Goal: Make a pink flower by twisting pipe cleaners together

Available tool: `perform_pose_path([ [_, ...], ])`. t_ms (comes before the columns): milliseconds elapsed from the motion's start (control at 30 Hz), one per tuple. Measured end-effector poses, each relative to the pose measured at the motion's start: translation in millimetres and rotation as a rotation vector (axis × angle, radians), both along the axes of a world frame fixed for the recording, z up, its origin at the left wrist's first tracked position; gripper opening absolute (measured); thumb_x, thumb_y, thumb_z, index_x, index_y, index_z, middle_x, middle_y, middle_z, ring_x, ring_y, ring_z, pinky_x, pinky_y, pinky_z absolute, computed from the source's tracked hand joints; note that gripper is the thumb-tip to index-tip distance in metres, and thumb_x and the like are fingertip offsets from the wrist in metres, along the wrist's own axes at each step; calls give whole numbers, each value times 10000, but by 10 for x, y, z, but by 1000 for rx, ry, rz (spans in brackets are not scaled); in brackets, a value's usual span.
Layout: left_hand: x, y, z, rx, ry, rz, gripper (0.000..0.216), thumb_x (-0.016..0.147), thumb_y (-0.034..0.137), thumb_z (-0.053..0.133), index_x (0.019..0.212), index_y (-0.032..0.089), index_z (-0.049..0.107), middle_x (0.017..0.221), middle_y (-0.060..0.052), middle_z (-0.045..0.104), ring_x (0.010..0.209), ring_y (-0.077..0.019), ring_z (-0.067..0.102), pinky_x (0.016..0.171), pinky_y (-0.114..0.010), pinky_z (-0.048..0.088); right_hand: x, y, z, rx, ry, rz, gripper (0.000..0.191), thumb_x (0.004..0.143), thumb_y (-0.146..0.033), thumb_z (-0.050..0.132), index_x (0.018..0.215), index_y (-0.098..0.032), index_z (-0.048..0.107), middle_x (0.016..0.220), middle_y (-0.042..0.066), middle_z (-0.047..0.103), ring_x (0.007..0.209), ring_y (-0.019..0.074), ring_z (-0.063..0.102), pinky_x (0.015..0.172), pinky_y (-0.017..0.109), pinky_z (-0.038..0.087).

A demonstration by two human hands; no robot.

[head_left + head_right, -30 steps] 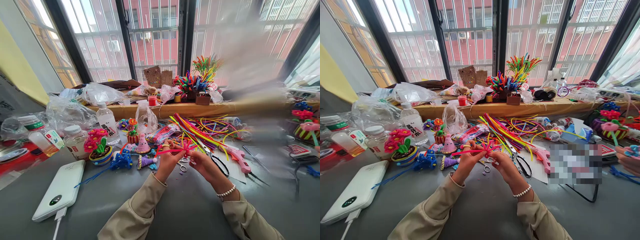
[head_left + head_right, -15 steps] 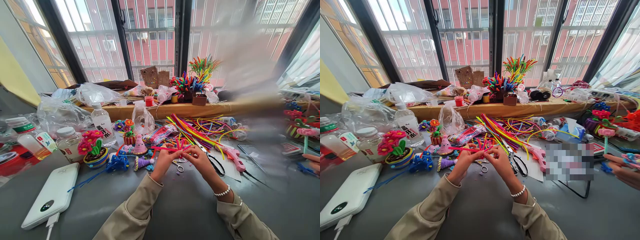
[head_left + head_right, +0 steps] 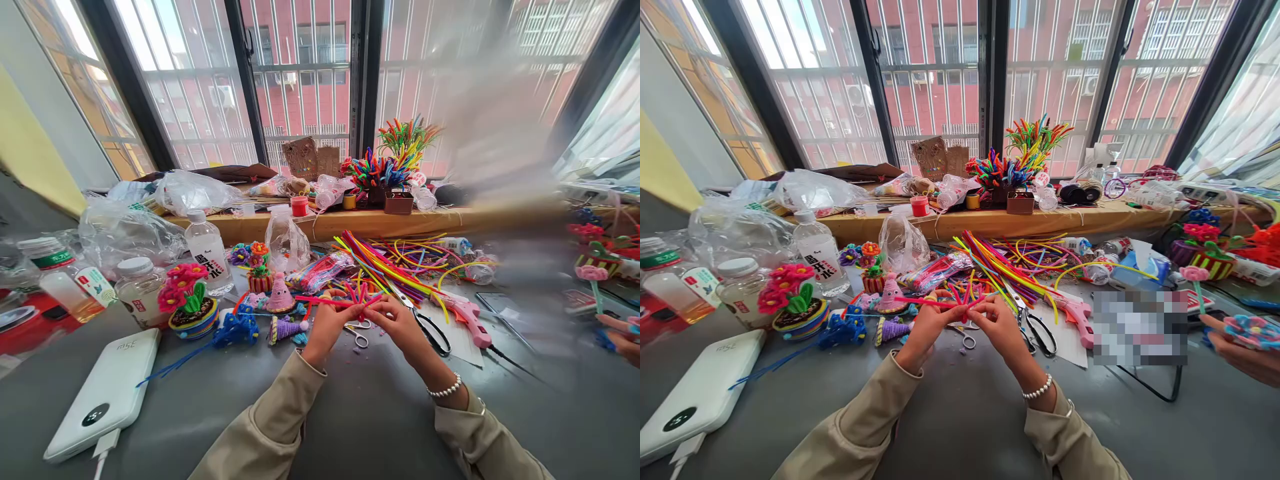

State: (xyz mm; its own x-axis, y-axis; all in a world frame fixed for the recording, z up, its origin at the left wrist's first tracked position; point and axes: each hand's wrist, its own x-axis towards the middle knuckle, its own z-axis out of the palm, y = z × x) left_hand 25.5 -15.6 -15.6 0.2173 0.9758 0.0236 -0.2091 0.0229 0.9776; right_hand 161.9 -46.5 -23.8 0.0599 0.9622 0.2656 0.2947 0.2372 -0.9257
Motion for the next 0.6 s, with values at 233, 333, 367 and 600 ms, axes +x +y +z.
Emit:
perform_pose_path([
  [233, -2, -15, 31, 7, -4, 2, 435, 542, 260, 712, 812, 164, 385, 553, 6, 633, 520, -144, 612, 571, -252, 468, 9, -11, 20, -27, 20, 18, 243, 681, -429, 560, 654, -202, 643, 768, 27, 516, 749, 166, 492, 676, 291, 386],
  [333, 2, -18, 40, -6, -5, 9, 434, 533, 253, 718, 807, 161, 393, 551, 7, 630, 517, -145, 611, 566, -252, 469, -22, 0, 9, -28, 8, 18, 252, 687, -432, 552, 653, -198, 638, 770, 29, 519, 749, 167, 497, 674, 291, 391],
  [367, 4, -18, 40, -8, -3, 12, 433, 534, 250, 718, 806, 161, 394, 547, 9, 628, 516, -143, 610, 569, -251, 470, -29, 10, 4, -24, -3, 19, 255, 692, -433, 545, 660, -197, 637, 775, 31, 524, 748, 167, 500, 672, 291, 394],
  [600, -5, -2, 18, -25, -52, 72, 467, 540, 244, 719, 846, 166, 374, 598, 4, 642, 573, -142, 629, 613, -252, 483, 501, -175, 134, 292, -272, -550, 352, 742, -476, 462, 928, -191, 551, 923, 83, 553, 752, 194, 511, 650, 343, 407],
])
